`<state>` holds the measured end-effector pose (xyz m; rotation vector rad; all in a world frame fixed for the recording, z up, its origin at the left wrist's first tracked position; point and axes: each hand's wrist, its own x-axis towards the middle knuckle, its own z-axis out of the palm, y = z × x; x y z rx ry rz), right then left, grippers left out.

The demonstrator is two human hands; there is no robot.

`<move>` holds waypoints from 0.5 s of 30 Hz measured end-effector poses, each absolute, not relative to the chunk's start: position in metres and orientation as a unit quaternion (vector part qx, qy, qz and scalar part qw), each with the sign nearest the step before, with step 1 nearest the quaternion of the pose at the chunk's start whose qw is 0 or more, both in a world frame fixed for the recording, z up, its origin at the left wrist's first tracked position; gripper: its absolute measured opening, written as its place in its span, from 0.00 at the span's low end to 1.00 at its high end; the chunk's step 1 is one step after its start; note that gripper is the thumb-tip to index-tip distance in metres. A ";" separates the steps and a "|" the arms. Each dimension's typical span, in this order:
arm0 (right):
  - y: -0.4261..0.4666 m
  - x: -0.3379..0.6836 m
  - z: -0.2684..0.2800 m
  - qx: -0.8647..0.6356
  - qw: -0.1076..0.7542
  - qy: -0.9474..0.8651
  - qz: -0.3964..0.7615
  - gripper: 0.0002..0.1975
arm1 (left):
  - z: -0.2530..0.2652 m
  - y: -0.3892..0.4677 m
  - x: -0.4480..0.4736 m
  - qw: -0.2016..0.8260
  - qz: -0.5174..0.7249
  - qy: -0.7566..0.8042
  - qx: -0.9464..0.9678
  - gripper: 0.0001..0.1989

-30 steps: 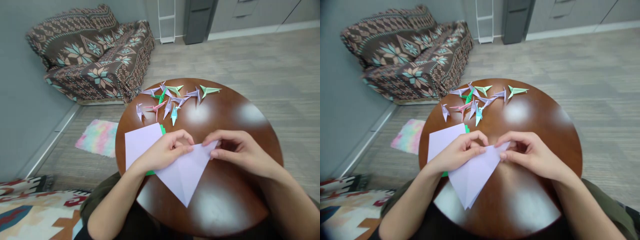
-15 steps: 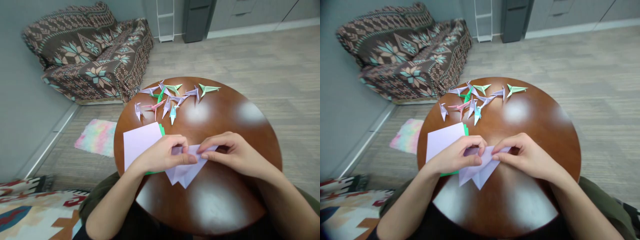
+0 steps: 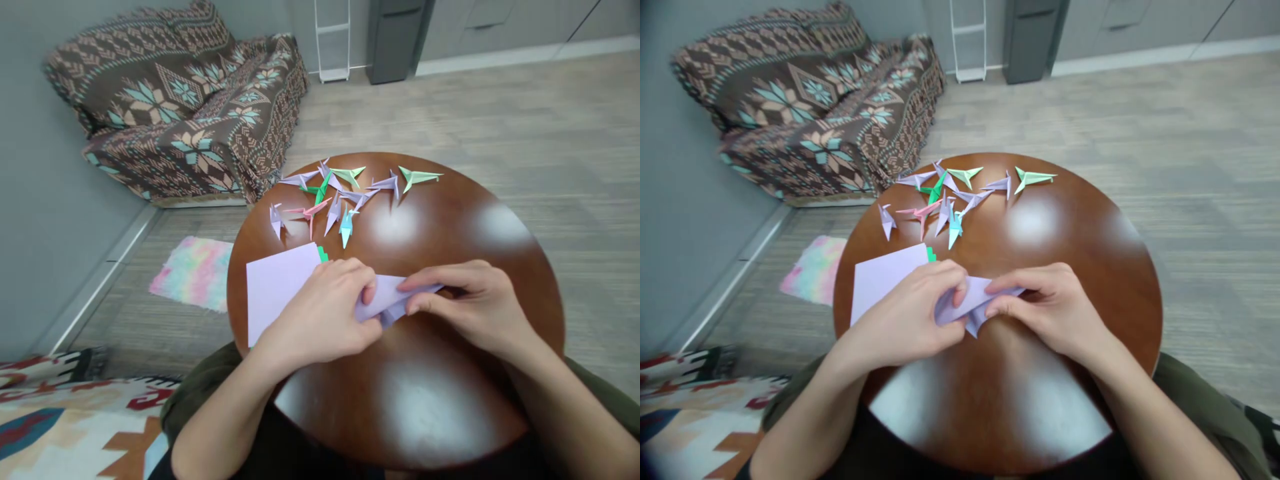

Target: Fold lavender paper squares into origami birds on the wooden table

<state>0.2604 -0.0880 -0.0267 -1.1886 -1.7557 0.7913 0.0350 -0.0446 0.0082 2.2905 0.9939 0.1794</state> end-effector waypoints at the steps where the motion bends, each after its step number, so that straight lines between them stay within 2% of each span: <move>1: -0.088 0.262 -0.027 -0.473 0.419 -0.705 0.323 0.05 | 0.009 -0.043 0.033 0.319 0.068 0.372 0.869 0.08; 5: -0.088 0.262 -0.027 -0.481 0.408 -0.712 0.307 0.03 | 0.014 -0.044 0.025 0.315 0.066 0.366 0.873 0.08; 9: -0.088 0.263 -0.026 -0.534 0.446 -0.656 0.294 0.05 | 0.016 -0.045 0.018 0.323 0.077 0.343 0.879 0.20; 11: -0.087 0.265 -0.027 -0.566 0.488 -0.589 0.308 0.05 | 0.013 -0.041 0.015 0.322 0.131 0.338 0.875 0.25; 14: -0.086 0.268 -0.029 -0.563 0.574 -0.483 0.347 0.06 | 0.001 -0.033 0.014 0.272 0.287 0.405 0.824 0.28; 15: -0.085 0.268 -0.029 -0.551 0.599 -0.458 0.358 0.06 | -0.003 -0.031 0.015 0.281 0.310 0.426 0.802 0.34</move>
